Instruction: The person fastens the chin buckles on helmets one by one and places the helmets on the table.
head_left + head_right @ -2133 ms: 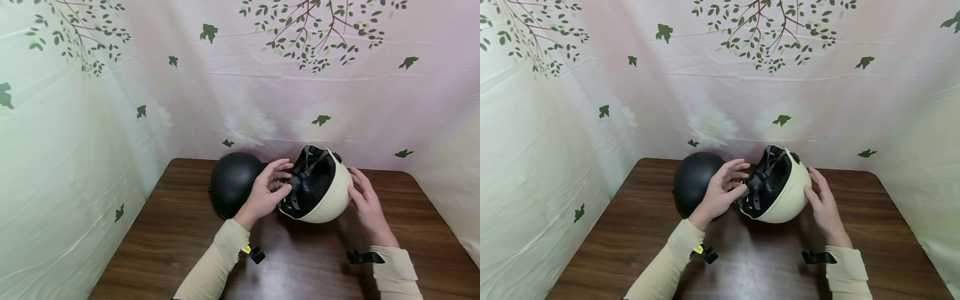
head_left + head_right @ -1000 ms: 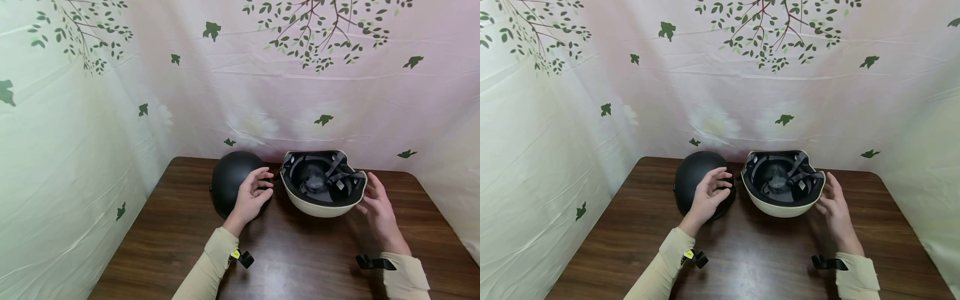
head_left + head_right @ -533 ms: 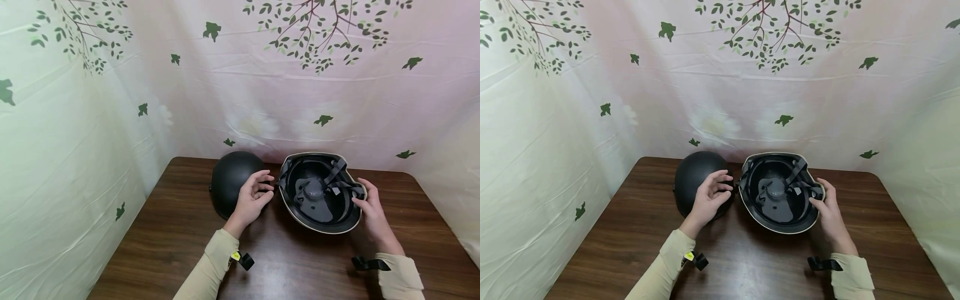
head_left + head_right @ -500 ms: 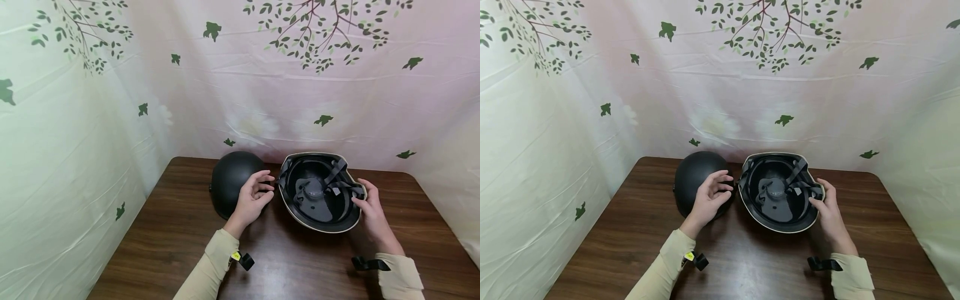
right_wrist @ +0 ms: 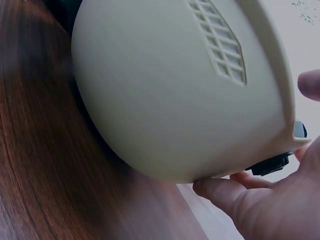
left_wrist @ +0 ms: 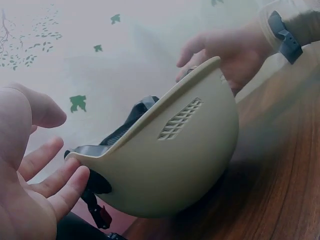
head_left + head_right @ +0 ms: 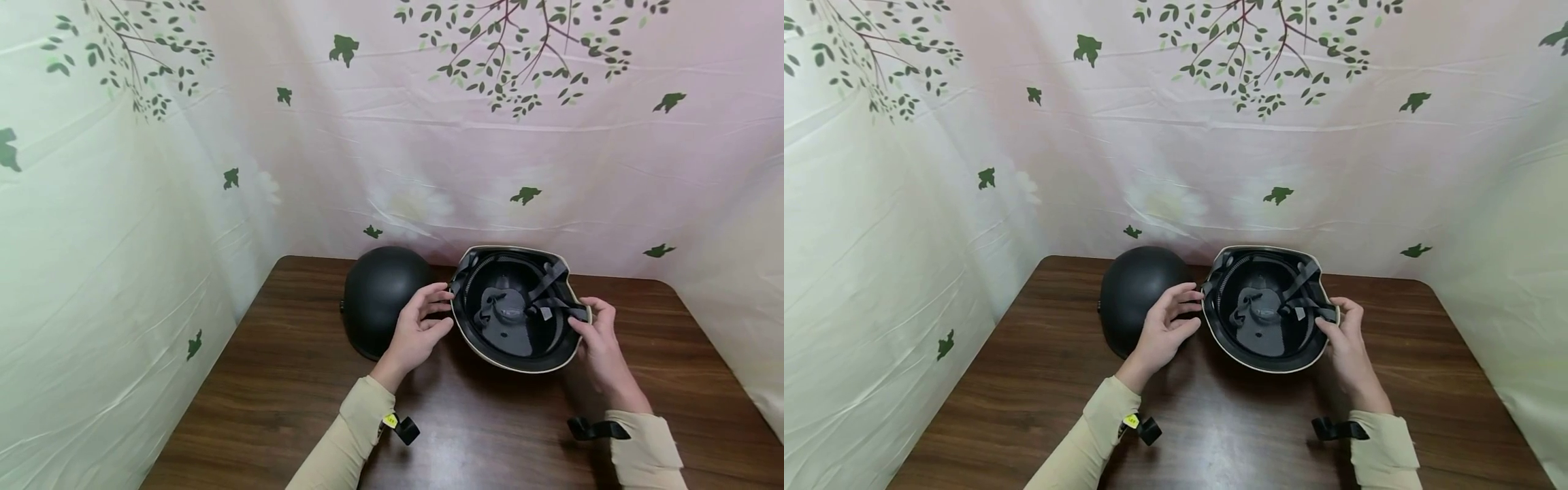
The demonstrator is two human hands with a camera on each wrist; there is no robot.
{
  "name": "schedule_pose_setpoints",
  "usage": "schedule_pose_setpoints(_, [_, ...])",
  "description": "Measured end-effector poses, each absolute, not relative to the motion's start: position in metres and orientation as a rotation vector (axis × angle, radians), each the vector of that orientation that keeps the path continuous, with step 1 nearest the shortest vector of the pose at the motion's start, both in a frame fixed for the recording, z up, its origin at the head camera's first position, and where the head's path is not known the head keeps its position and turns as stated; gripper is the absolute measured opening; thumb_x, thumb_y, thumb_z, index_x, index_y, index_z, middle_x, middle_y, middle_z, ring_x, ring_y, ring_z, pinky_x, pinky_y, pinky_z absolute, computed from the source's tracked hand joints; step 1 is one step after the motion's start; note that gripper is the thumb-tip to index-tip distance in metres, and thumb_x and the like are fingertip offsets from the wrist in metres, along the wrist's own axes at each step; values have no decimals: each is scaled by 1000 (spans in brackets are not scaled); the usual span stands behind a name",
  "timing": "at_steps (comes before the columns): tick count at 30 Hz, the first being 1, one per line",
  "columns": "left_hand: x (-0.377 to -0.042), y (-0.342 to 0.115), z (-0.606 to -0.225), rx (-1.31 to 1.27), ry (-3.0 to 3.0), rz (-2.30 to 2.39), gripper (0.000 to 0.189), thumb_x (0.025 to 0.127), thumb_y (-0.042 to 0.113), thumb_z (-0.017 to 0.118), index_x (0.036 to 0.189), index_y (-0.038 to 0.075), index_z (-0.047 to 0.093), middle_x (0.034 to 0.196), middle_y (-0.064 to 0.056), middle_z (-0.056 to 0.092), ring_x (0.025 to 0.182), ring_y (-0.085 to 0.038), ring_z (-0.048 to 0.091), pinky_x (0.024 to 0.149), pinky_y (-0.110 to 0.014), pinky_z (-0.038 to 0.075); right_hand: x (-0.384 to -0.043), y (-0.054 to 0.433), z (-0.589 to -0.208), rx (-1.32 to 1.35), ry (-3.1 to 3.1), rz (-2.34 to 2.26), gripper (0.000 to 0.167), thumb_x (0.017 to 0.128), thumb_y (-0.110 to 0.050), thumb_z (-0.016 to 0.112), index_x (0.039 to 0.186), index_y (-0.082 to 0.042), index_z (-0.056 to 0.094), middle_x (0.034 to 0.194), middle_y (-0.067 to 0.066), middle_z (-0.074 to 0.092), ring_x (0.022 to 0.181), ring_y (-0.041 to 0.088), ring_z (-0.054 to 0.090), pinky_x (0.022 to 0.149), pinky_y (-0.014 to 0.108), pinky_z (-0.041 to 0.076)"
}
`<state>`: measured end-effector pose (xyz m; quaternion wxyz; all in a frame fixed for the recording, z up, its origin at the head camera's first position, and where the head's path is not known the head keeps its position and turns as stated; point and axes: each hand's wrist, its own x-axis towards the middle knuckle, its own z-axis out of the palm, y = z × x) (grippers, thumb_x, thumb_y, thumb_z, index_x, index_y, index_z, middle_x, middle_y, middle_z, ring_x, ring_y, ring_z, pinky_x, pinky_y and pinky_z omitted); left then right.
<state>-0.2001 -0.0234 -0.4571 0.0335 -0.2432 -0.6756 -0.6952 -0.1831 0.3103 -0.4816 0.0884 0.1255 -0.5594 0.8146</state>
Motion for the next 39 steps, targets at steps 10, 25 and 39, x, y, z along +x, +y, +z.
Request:
schedule_pose_setpoints(10, [-198,-27,-457,-746,-2109,-2070,56,99,-1,67,151,9,50,144,-13,60,133,-31,57,102,-49,55,-183,316,-475,265,-1973,2079,40,110,-5,47,147,-16,35,131,-3,47,109,4,57,82,12,50])
schedule_pose_setpoints(25, [-197,-28,-457,-710,-2124,-2075,59,98,0,68,153,8,48,150,-16,56,134,-35,56,102,-43,55,-184,295,-407,328,-2192,1398,51,103,1,57,153,-5,47,150,3,51,132,5,49,104,10,42])
schedule_pose_setpoints(39, [-195,-21,-457,-686,-2078,-2133,65,95,-3,70,155,6,45,154,-18,51,131,-40,56,103,-58,52,-220,260,-377,401,-2452,1941,60,115,-45,34,164,-11,32,163,22,36,127,7,53,99,17,51])
